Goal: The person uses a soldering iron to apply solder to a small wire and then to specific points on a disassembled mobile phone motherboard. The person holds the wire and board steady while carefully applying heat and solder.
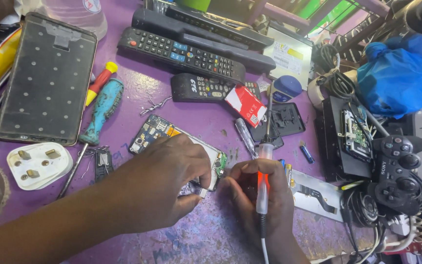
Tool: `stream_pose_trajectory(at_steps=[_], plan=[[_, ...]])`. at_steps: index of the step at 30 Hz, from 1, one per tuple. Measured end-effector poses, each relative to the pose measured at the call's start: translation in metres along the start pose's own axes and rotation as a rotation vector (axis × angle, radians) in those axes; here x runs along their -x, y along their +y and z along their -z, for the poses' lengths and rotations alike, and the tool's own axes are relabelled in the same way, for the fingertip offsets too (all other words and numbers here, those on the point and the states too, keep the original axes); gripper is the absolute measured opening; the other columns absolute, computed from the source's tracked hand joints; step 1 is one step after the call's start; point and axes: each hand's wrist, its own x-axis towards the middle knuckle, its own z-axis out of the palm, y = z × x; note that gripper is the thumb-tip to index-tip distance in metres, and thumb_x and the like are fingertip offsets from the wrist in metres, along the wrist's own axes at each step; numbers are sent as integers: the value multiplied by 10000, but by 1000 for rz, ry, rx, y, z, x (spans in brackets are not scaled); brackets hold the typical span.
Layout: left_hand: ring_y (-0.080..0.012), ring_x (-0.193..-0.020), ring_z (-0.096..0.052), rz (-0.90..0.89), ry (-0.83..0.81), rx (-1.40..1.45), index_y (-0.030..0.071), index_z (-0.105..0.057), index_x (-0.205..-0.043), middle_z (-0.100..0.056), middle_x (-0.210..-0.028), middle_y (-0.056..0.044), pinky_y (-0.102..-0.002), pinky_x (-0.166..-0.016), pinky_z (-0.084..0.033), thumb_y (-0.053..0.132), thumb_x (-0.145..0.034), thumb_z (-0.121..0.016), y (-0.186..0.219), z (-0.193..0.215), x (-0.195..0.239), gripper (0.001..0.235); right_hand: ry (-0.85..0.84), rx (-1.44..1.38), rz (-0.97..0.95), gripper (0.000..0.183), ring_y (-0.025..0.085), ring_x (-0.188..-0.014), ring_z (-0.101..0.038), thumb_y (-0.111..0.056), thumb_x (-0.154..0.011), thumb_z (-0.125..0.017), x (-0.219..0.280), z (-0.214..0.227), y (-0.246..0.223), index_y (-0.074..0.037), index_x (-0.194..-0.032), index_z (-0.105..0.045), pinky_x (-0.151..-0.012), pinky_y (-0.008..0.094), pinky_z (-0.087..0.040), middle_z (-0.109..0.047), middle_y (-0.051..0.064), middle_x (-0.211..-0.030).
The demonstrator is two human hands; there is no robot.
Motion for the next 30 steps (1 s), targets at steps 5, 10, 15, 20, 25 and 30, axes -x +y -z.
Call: stream_pose_trajectory(at_steps=[5, 10, 15, 20, 25, 30], plan=[[-220, -1005, -605, 65, -62, 4, 198, -730, -932, -754, -981, 29, -431, -881, -456, 233, -797, -795, 5, 6, -1, 154, 73, -104, -105, 333, 165, -761, -752, -31, -881, -769, -3, 0, -1, -116, -1065, -505, -689, 258, -636, -713, 88, -872], [-239, -994, -599, -20, -4, 2, 195, -707, -910, -751, -993, 38, -430, -869, -461, 208, -761, -799, -1, 2, 0, 176, 105, -106, -201, 366, 142, -729, -726, -30, -856, -802, -5, 3, 10, -136, -1049, -509, -671, 240, -591, -717, 78, -868], [-233, -982, -600, -3, -14, 33, 193, -707, -910, -750, -973, 37, -429, -853, -462, 186, -757, -792, -1, 4, 1, 176, 112, 167, -273, 359, 115, -708, -736, -171, -816, -854, -6, 5, 5, -179, -1009, -552, -717, 259, -583, -765, -4, -866], [-246, -1025, -612, -70, 31, 28, 192, -697, -917, -752, -1084, 22, -445, -885, -444, 173, -747, -772, -1, 3, 0, 187, 59, 215, -180, 307, 119, -686, -710, -123, -837, -827, -2, 5, 11, -149, -1006, -571, -665, 254, -597, -742, 5, -895], [-278, -1156, -611, -122, 34, 5, 175, -721, -948, -749, -1285, -34, -483, -947, -413, 205, -774, -772, -3, 0, 0, 184, 32, 372, -126, 290, 120, -690, -731, -187, -816, -851, 2, 9, 14, -171, -976, -610, -674, 272, -599, -743, -21, -912], [-271, -1053, -584, -112, -8, -107, 166, -671, -990, -720, -1174, 13, -465, -843, -436, 188, -758, -820, 0, 2, -1, 276, 52, 455, -177, 273, 114, -672, -740, -210, -785, -858, 3, 9, 12, -198, -951, -641, -657, 298, -580, -754, -48, -885]])
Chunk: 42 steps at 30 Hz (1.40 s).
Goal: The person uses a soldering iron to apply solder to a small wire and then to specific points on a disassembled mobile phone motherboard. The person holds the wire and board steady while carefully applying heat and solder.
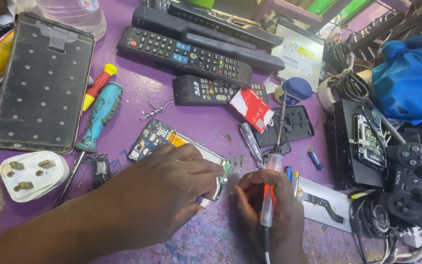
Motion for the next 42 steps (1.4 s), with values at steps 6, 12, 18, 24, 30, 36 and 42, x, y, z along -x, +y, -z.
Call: stream_pose_trajectory(at_steps=[6, 12, 18, 24, 30, 36, 42], plan=[[-265, -1096, -588, 7, -4, 41, 183, -685, -938, -737, -1273, 2, -472, -863, -451, 152, -735, -835, -3, -2, 1, 254, -56, -42, -32, 260, 87, -607, -726, -177, -790, -841, 2, -1, 1, -203, -963, -649, -606, 263, -589, -758, -37, -762], [-285, -1113, -582, -16, 5, 28, 166, -689, -928, -732, -1313, -30, -498, -889, -433, 167, -727, -821, -5, -4, 0, 240, -111, -1, 42, 332, 73, -568, -694, -169, -783, -850, 3, -5, 15, -197, -988, -591, -560, 246, -573, -738, -52, -753], [-277, -1130, -582, -2, -6, 41, 168, -689, -935, -730, -1312, -13, -495, -907, -435, 160, -741, -820, -3, -1, 1, 234, -109, 23, 94, 337, 77, -572, -680, -205, -798, -837, 4, -2, 10, -215, -1009, -575, -570, 263, -557, -730, -81, -758], [-269, -1144, -569, -4, -15, 13, 193, -678, -921, -716, -1336, -1, -484, -892, -426, 194, -760, -797, -4, -3, 2, 201, -69, -257, 317, 374, 99, -636, -665, -67, -878, -782, 5, 2, 10, -123, -1116, -499, -592, 214, -565, -752, 85, -1086], [-261, -1084, -579, 6, -11, 53, 191, -694, -953, -732, -1242, 32, -481, -864, -438, 177, -741, -815, -2, -1, 1, 244, -133, -218, 408, 303, 127, -918, -803, -6, -878, -784, -4, 6, -10, -116, -1092, -601, -817, 233, -634, -780, 38, -1037], [-265, -1080, -587, 11, -12, 49, 179, -707, -924, -738, -1189, 19, -486, -864, -445, 189, -777, -798, -2, 0, 2, 174, -133, -102, 450, 243, 111, -859, -791, -54, -898, -771, -5, 7, -9, -152, -1082, -646, -773, 237, -633, -793, -15, -1022], [-267, -1103, -565, 10, -34, -2, 176, -718, -977, -710, -1247, 14, -485, -863, -440, 243, -758, -835, -4, -4, 3, 256, -74, -176, 381, 232, 99, -768, -770, -76, -871, -811, -7, -1, -24, -138, -1037, -660, -714, 227, -606, -777, -20, -920]])
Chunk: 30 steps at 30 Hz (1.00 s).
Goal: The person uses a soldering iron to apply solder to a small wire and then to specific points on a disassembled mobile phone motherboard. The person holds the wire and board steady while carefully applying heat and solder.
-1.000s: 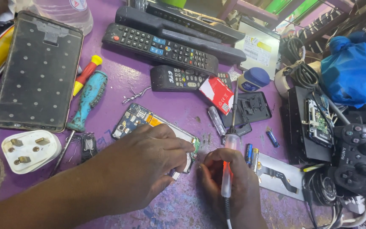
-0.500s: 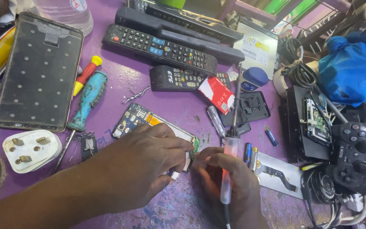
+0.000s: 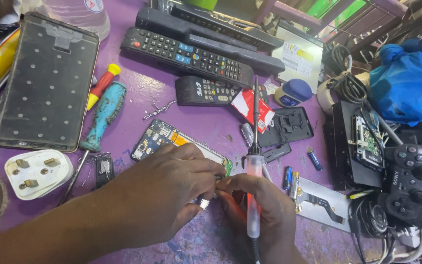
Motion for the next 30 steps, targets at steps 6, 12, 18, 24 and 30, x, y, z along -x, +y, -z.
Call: stream_pose_trajectory(at_steps=[6, 12, 18, 24, 30], plan=[[-257, -1082, -573, -8, 15, 41, 180, -715, -964, -721, -1202, 37, -481, -848, -447, 221, -753, -840, 1, 2, -1, 248, -61, -68, -100, 381, 94, -856, -801, -80, -785, -892, 1, 3, 2, -159, -1097, -689, -816, 213, -651, -804, -13, -1039], [-283, -1216, -594, 36, 68, 147, 186, -718, -911, -723, -1329, -59, -519, -936, -418, 198, -783, -790, 1, -1, 0, 147, 169, -261, -199, 314, 98, -679, -713, 20, -787, -824, 3, 3, -15, -70, -997, -609, -600, 202, -547, -816, 113, -1011], [-262, -1022, -607, 115, 212, 116, 141, -773, -947, -694, -1065, -20, -443, -864, -479, 151, -742, -844, 5, -8, -9, 217, 172, -46, -221, 284, 161, -921, -850, 1, -839, -782, 9, 15, -8, -112, -1040, -614, -886, 266, -626, -802, 40, -951], [-270, -979, -585, 181, 191, 40, 174, -792, -921, -682, -1027, -13, -454, -822, -498, 177, -732, -844, 5, -16, -14, 196, 100, -137, -176, 303, 170, -942, -843, 31, -848, -767, 13, 16, 5, -96, -1067, -601, -896, 287, -656, -797, 51, -981], [-304, -1159, -567, 98, 229, -28, 155, -740, -1140, -654, -1219, -54, -504, -873, -434, 188, -537, -976, 8, 9, -13, 649, 88, -243, -173, 214, 192, -954, -843, -12, -891, -724, 8, 16, 0, -49, -1060, -599, -903, 302, -679, -780, 92, -985]])
